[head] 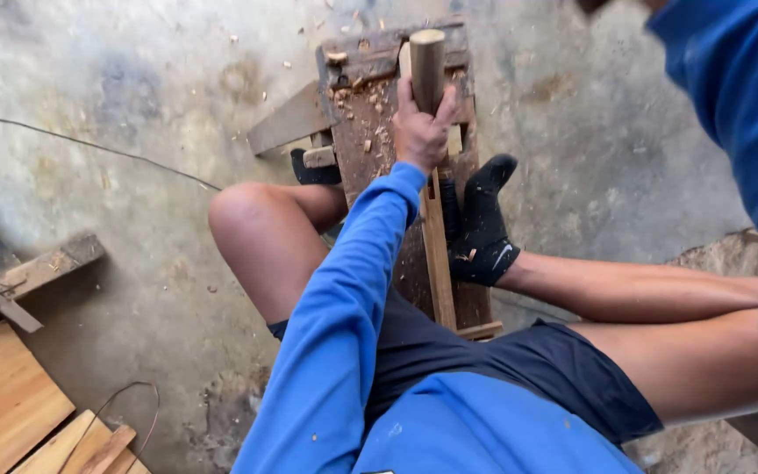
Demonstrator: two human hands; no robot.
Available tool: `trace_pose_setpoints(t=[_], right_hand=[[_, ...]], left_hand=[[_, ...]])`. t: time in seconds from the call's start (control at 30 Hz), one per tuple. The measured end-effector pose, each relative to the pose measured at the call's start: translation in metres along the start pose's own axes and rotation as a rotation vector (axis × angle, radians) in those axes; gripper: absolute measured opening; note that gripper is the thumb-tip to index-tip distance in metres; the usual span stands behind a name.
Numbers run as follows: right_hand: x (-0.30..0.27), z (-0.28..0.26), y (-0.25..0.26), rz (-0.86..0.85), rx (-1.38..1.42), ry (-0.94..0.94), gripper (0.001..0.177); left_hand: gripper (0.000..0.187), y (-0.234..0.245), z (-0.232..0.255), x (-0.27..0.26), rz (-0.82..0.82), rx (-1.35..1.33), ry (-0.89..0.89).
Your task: Using a hammer and chisel to carve a mortise or groove into a piece of wood on a workbench.
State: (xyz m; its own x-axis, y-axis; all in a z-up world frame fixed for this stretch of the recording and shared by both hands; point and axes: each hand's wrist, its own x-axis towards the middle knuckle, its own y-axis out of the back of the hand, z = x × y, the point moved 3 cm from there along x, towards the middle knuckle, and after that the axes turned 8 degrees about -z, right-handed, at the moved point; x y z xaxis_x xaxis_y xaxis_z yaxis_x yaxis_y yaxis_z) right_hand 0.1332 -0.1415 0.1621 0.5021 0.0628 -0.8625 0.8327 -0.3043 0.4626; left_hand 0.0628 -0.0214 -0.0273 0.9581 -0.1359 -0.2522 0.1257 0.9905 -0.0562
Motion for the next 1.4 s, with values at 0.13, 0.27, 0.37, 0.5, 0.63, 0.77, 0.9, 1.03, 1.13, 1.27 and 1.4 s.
trace_pose_setpoints(t=[0.13,0.27,0.37,0.5,0.63,0.77,0.9,1.03,1.13,1.27,1.4], right_hand=[[0.021,0.012,-0.016,-0.043,0.12,0.006,0.063],[0.002,0.001,0.007,-0.021,0.16,0.013,0.059],[0.009,0.003,0.014,0.026,-0.003,0.04,0.056],[0.043,0.025,-0.006,0.096,-0.327,0.163,0.054],[0.023,0.016,-0.018,0.183,-0.556,0.257,0.053],[-0.063,0.004,-0.042,0.117,0.19,0.086,0.044],[-0.114,0.04,-0.101,0.353,0.849,0.368,0.037],[-0.147,0.078,-0.178,0.423,1.088,0.392,0.035],[-0.156,0.1,-0.237,0.502,1.234,0.378,0.033],[-0.15,0.111,-0.287,0.454,1.393,0.288,0.031],[-0.153,0.112,-0.314,0.391,1.441,0.214,0.03]], left_hand=[[0.063,0.001,-0.009,-0.003,0.061,0.043,-0.053],[0.058,-0.001,-0.014,-0.005,0.045,0.043,-0.166],[0.059,-0.004,-0.015,0.002,0.07,0.055,-0.173],[0.052,-0.004,-0.021,-0.001,0.093,0.064,-0.193],[0.06,0.005,-0.002,-0.013,0.006,0.167,0.06],[0.049,-0.003,-0.01,-0.041,-0.266,-0.296,0.014],[0.035,0.012,0.044,-0.114,-0.676,-0.551,-0.14],[0.032,0.032,0.071,-0.118,-0.579,-0.134,-0.467],[0.028,0.038,0.059,-0.107,-0.373,-0.327,-0.311],[0.026,0.039,0.035,-0.093,-0.274,-0.163,-0.32],[0.026,0.036,0.02,-0.084,-0.25,-0.052,-0.333]])
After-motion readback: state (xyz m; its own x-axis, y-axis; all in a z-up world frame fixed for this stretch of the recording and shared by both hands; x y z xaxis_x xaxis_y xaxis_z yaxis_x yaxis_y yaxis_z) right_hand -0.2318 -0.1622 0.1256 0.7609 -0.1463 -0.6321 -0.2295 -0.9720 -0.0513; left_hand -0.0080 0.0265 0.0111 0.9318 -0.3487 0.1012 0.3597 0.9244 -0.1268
